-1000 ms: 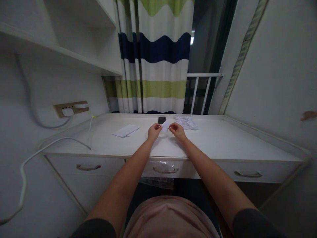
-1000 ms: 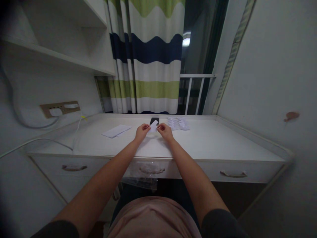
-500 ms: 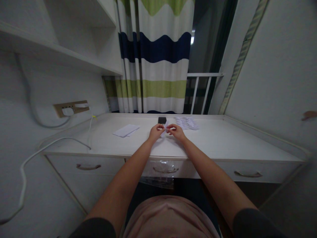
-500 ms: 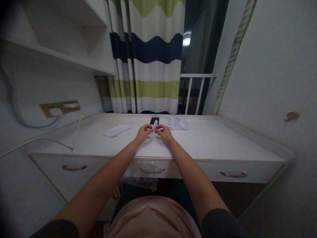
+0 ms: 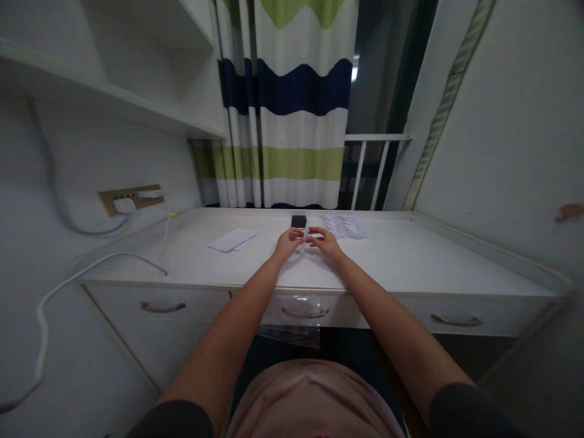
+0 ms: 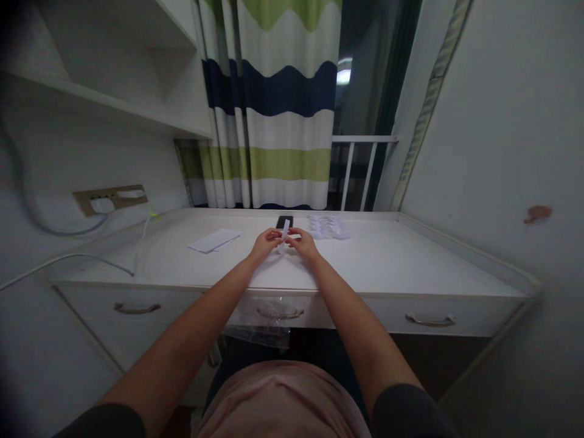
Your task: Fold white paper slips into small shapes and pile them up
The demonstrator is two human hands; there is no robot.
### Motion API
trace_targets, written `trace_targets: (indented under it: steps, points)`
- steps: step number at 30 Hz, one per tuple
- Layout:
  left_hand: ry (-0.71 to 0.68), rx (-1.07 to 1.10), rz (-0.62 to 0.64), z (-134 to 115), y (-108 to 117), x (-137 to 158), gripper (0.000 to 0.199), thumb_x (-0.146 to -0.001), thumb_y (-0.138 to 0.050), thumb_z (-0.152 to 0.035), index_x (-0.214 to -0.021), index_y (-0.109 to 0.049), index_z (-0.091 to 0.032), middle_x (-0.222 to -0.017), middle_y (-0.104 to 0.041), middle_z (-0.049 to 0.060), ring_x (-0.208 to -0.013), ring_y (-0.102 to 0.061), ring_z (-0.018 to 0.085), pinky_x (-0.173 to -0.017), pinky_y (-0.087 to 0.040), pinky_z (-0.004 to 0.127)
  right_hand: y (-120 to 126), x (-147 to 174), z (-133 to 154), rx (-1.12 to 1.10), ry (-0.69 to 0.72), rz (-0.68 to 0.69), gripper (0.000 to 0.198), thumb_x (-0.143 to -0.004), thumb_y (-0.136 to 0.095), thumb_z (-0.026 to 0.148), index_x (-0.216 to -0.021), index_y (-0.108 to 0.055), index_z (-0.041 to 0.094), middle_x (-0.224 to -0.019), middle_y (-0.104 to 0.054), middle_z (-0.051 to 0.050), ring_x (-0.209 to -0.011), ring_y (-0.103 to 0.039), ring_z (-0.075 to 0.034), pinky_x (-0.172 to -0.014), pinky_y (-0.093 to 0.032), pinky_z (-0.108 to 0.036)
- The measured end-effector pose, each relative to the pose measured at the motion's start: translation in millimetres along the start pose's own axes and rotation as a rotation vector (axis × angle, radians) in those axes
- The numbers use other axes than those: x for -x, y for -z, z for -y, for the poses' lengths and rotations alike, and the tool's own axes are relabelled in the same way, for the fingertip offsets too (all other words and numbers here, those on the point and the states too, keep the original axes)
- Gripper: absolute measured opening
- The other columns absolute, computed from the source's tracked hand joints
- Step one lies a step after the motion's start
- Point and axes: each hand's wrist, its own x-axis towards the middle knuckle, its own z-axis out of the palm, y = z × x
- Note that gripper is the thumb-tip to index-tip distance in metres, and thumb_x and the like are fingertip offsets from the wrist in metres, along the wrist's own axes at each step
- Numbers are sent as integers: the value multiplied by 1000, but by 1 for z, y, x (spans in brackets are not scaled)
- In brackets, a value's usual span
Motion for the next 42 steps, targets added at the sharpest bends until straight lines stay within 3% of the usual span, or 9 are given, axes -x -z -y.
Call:
trace_targets:
  steps: [17, 27, 42]
  points:
    - [2, -39, 44, 0, -1, -1, 28, -53, -73, -29, -72, -58, -14, -78, -63, 3, -72, -58, 13, -69, -46, 28, 2, 2, 2, 16, 29, 18, 44, -58, -69, 46, -92, -63, 19, -89, -63, -6, -70, -61, -15, -65, -55, -33]
    - [50, -53, 27, -2, -1, 4, 30, -55, -73, -31, -77, -61, -14, -85, -63, 5, -63, -56, 10, -55, -45, 22, 2, 2, 5, 13, 11, 21, 44, -57, -71, 44, -93, -63, 18, -89, -63, -6, -72, -62, -16, -64, -55, -33]
    - [60, -52, 25, -6, -2, 3, 29, -56, -72, -32, -76, -61, -14, -82, -63, 4, -66, -57, 11, -62, -46, 26, 1, 2, 5, -8, 8, 24, 43, -59, -70, 45, -93, -65, 18, -87, -65, -7, -69, -63, -17, -63, -55, -35]
